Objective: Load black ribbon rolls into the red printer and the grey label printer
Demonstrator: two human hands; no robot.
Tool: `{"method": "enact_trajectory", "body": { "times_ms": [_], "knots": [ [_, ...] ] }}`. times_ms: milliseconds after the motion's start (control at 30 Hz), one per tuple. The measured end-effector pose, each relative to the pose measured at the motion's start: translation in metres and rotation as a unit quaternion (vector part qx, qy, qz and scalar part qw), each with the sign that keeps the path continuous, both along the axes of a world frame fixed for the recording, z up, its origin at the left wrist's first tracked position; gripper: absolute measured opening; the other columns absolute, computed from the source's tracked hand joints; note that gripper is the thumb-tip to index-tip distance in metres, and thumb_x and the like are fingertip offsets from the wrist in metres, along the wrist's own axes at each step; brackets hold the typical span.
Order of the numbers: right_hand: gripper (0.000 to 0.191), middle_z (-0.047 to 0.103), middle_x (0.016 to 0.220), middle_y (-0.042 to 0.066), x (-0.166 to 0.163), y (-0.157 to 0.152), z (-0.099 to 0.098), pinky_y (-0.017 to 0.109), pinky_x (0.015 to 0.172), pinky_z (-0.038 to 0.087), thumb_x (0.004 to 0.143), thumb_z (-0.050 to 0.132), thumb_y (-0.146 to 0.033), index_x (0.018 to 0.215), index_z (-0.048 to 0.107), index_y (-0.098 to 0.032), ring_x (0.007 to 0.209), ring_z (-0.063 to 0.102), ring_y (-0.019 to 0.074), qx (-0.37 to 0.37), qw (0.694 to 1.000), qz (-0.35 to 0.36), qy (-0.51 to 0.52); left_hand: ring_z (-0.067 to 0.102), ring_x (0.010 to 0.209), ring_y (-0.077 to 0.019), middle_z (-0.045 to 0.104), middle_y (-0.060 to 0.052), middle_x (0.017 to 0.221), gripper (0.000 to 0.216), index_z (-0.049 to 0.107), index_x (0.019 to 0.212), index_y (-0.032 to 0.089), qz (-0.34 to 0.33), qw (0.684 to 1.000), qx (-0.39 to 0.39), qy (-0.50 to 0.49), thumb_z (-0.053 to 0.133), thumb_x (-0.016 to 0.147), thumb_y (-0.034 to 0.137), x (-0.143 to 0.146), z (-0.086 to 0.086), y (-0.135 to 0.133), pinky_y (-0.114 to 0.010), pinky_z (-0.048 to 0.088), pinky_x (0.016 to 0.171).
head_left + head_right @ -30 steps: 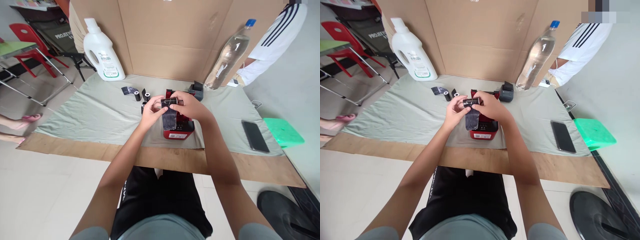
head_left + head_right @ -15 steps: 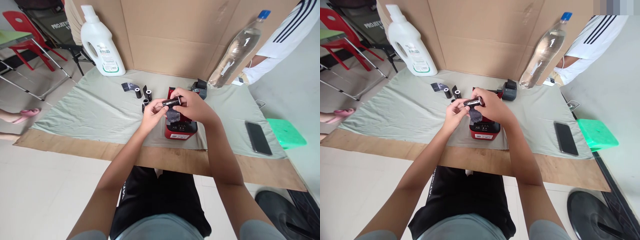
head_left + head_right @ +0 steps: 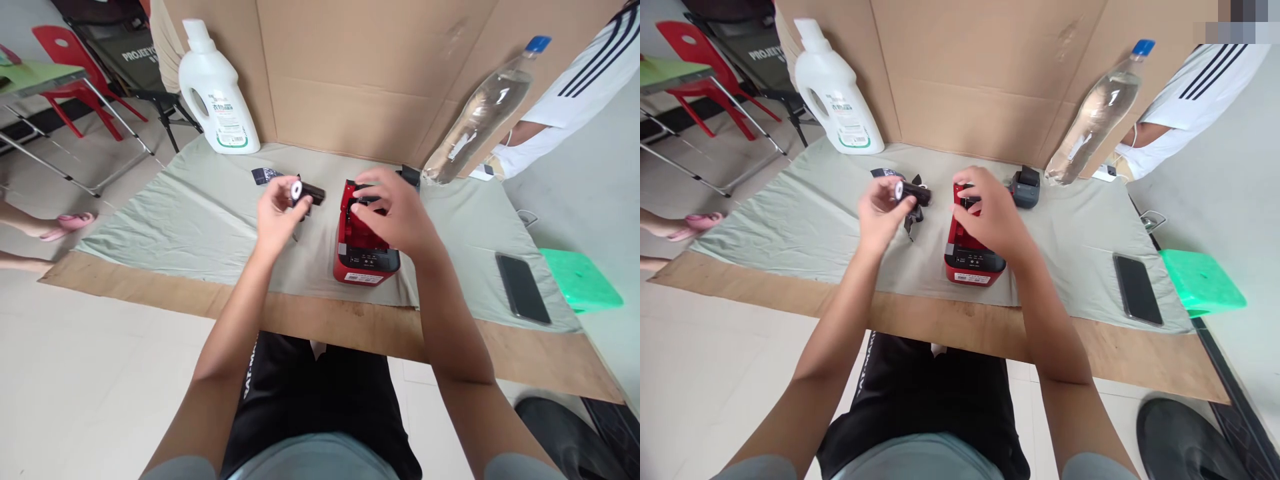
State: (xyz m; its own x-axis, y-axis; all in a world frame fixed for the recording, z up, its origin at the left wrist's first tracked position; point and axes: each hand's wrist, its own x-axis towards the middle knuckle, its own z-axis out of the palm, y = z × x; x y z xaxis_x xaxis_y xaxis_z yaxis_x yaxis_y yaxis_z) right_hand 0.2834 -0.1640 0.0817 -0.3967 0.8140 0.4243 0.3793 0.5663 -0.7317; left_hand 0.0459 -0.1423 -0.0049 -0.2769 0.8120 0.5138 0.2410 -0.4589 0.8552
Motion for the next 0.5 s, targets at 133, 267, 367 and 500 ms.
{"method": "enact_trajectory", "body": {
  "times_ms": [133, 267, 367, 500],
  "knots": [
    [0.025, 0.065, 0.125, 0.004, 0.014, 0.012, 0.0, 0.037, 0.072, 0.061, 0.092, 0.073, -0.026, 0.114, 0.063, -0.031, 0.097, 0.073, 0.0217, 0.024, 0.997, -0.062, 0.048, 0.071, 0.091, -0.0221, 0.074, -0.005, 0.1, 0.034, 0.069, 0.109, 0.021, 0.128, 0.969, -0.11, 0.179, 0.076, 0.077, 0.028, -0.061, 0.002, 0.022, -0.036, 0.058, 0.091],
    [0.028, 0.065, 0.121, 0.003, 0.019, 0.022, -0.004, 0.036, 0.073, 0.062, 0.09, 0.073, -0.023, 0.116, 0.063, -0.03, 0.093, 0.072, 0.0187, 0.026, 0.995, -0.079, 0.053, 0.071, 0.09, -0.0247, 0.076, -0.005, 0.092, 0.031, 0.072, 0.105, 0.021, 0.144, 0.91, -0.239, 0.305, 0.071, 0.074, 0.02, -0.087, -0.016, 0.035, -0.037, 0.056, 0.094],
    [0.028, 0.065, 0.121, 0.003, 0.018, 0.023, -0.006, 0.034, 0.073, 0.061, 0.09, 0.072, -0.022, 0.114, 0.062, -0.029, 0.092, 0.072, 0.0176, 0.012, 0.995, -0.08, 0.056, 0.072, 0.092, -0.0242, 0.078, -0.006, 0.102, 0.036, 0.072, 0.111, 0.02, 0.14, 0.897, -0.276, 0.316, 0.07, 0.076, 0.022, -0.087, -0.029, 0.039, -0.035, 0.055, 0.094],
    [0.029, 0.065, 0.12, 0.003, 0.016, 0.024, -0.006, 0.033, 0.071, 0.06, 0.088, 0.073, -0.02, 0.114, 0.061, -0.028, 0.09, 0.071, 0.0166, 0.016, 0.995, -0.081, 0.058, 0.07, 0.108, -0.0287, 0.078, -0.008, 0.115, 0.041, 0.073, 0.118, 0.023, 0.148, 0.887, -0.29, 0.328, 0.07, 0.077, 0.026, -0.086, -0.032, 0.04, -0.039, 0.054, 0.098]
  ]
}}
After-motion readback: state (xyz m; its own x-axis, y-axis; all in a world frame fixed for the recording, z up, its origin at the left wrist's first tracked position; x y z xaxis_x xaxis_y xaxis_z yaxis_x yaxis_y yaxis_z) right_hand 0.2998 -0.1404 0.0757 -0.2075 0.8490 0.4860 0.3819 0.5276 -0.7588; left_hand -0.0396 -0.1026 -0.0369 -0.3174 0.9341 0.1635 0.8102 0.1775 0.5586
